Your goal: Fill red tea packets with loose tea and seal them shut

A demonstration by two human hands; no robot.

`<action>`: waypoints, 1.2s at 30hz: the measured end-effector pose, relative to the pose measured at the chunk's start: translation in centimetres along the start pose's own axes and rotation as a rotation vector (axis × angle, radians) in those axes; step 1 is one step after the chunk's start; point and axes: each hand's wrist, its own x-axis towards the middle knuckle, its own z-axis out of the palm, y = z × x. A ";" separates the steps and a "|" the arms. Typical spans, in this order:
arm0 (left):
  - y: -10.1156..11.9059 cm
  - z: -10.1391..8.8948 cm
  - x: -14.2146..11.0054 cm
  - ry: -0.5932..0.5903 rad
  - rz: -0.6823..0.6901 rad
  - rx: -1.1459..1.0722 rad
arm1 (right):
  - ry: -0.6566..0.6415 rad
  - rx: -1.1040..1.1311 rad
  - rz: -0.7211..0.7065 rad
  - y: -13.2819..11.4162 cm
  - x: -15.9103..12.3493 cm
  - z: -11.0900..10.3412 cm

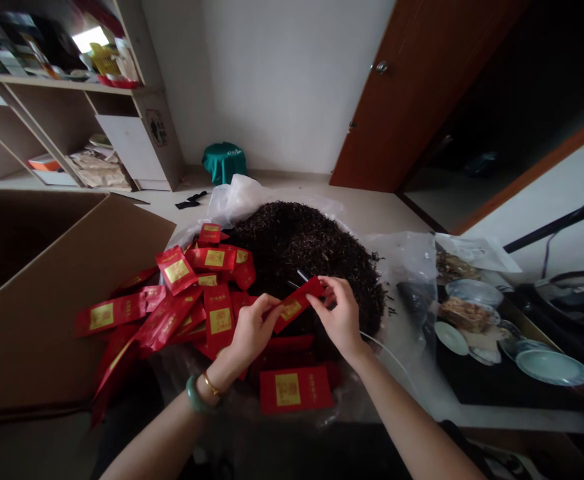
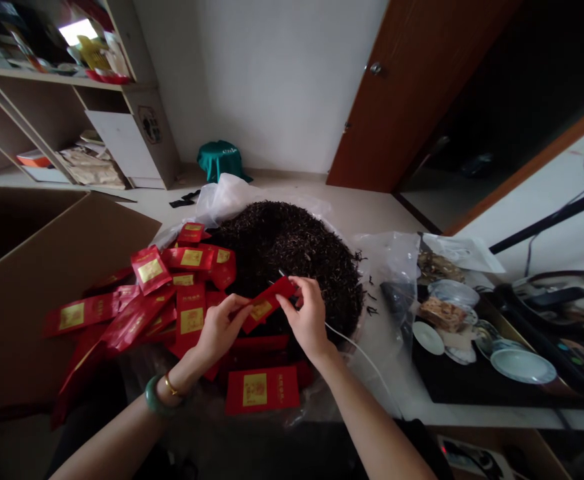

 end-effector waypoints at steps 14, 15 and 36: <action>-0.3 -0.2 0.2 -0.057 0.137 0.178 | -0.117 -0.107 -0.069 0.7 0.9 -1.0; -0.3 -0.2 0.2 -0.059 0.131 0.186 | -0.127 -0.134 -0.104 0.4 0.9 -1.2; -0.3 0.0 0.4 0.196 0.011 -0.169 | -0.546 0.546 0.386 -1.9 -0.6 -0.1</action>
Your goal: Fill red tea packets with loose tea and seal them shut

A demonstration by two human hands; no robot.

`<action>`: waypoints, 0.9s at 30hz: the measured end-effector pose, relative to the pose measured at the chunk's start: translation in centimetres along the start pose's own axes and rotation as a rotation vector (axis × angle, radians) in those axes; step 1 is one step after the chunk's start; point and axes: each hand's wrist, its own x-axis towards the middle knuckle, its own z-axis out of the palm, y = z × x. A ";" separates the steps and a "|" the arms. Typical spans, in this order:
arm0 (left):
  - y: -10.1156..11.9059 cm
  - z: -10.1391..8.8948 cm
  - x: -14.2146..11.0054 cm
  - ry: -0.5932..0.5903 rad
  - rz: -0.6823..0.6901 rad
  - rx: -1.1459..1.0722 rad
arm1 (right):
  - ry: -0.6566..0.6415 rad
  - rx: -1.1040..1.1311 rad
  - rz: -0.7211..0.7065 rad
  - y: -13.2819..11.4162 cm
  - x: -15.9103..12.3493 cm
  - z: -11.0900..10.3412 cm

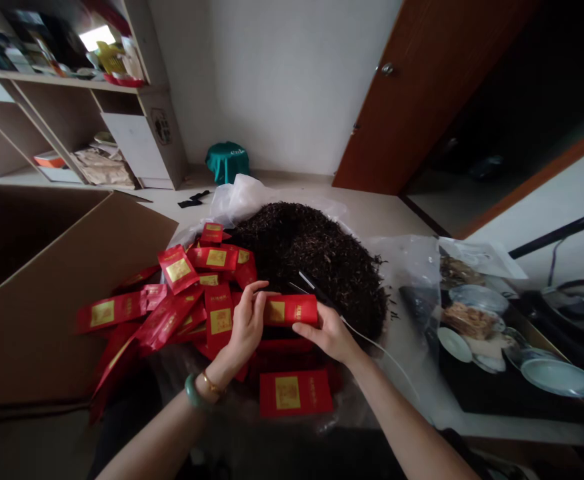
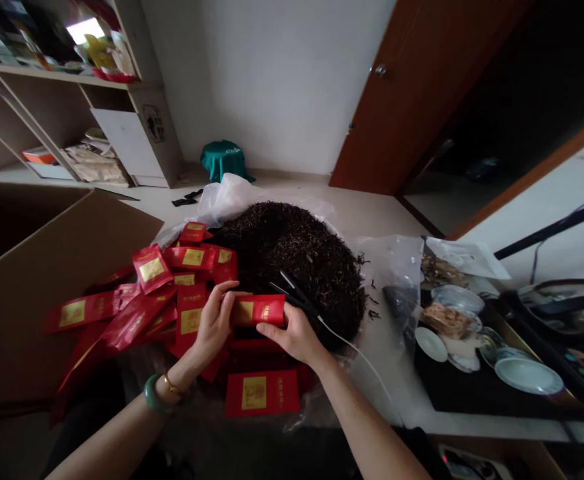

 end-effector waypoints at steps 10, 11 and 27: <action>0.2 0.1 -0.4 -0.010 -0.007 -0.082 | -0.121 0.235 0.115 -0.1 -0.2 0.2; 0.1 0.1 -0.3 0.001 -0.017 -0.094 | -0.145 0.280 0.149 -0.2 -0.2 0.3; -0.5 0.5 -0.7 0.033 -0.065 0.143 | -0.122 0.145 0.262 0.3 -0.2 -0.4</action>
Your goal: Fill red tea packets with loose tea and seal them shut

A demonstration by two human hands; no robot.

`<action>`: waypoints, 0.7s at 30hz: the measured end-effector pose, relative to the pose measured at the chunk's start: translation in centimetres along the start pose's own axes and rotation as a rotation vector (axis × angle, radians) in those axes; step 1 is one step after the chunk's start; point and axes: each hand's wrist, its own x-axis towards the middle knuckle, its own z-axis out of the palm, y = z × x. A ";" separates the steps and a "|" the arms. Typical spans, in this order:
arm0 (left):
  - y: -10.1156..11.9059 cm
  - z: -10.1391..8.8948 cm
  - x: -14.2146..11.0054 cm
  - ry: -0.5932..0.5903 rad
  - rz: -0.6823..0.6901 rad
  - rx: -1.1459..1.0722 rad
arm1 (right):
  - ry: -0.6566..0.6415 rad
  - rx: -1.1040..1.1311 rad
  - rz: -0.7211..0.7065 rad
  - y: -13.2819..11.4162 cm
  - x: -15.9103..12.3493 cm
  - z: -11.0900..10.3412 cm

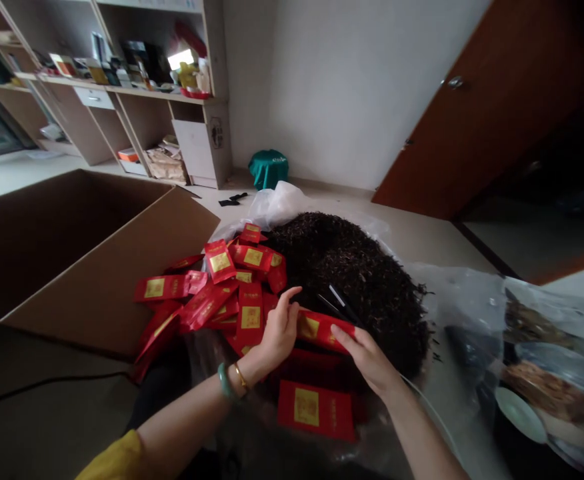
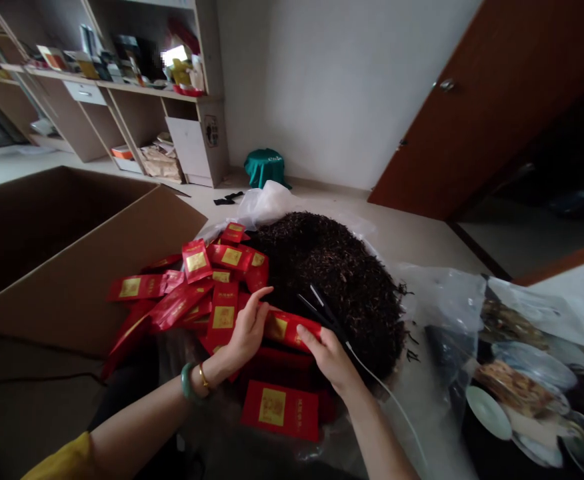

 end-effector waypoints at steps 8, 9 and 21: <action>0.3 -0.8 0.4 -0.102 0.010 0.019 | -0.055 0.216 -0.024 0.8 0.1 0.3; 0.3 -0.9 0.4 -0.111 0.031 0.023 | -0.057 0.229 -0.015 0.8 0.1 0.3; 0.2 -0.7 -0.3 -0.325 0.708 0.815 | -0.063 0.371 -0.018 0.7 0.7 0.7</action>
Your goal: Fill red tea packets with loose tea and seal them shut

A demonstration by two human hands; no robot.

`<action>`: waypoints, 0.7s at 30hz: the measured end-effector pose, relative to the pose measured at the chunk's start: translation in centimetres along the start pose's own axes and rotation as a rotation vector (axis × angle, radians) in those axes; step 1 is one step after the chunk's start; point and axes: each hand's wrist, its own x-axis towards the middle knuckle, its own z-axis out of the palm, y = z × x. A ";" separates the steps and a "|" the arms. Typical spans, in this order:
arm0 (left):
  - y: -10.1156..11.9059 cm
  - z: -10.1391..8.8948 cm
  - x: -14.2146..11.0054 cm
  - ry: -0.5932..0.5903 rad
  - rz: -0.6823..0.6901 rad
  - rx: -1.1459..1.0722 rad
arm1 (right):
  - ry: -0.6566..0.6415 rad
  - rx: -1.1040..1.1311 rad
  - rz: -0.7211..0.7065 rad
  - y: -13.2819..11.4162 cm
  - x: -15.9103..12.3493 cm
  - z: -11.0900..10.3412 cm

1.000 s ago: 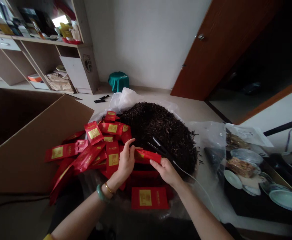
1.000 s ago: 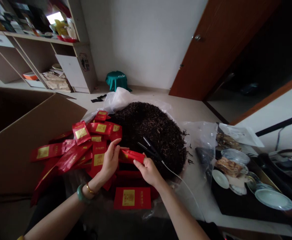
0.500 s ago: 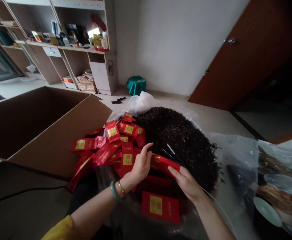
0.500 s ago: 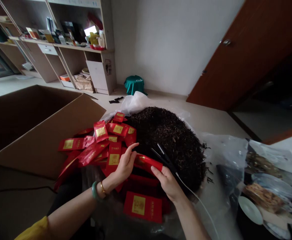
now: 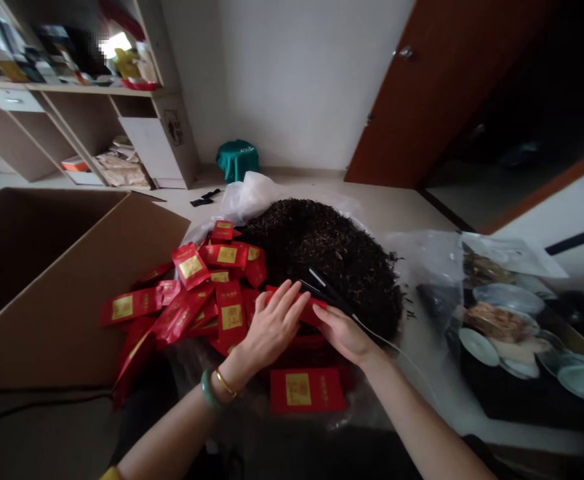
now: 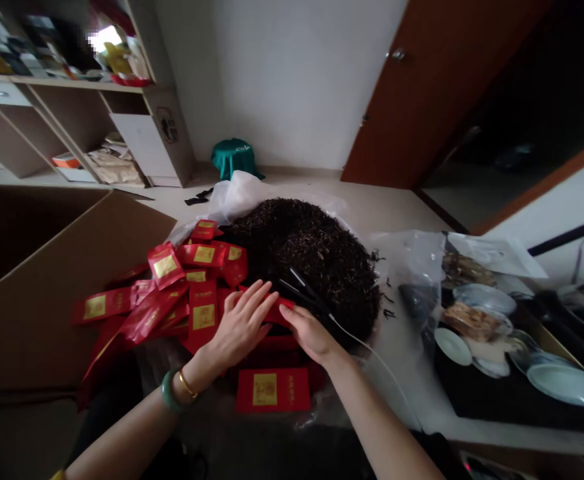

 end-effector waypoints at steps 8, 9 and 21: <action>-1.0 0.3 0.4 -0.073 -0.012 -0.073 | -0.032 0.118 0.005 0.7 0.3 0.8; -1.0 0.3 0.4 -0.071 -0.010 -0.078 | -0.049 0.109 0.008 0.7 0.3 0.7; -1.0 0.9 0.1 -0.048 -0.049 -0.128 | -0.089 -0.032 -0.006 -0.8 -0.2 1.2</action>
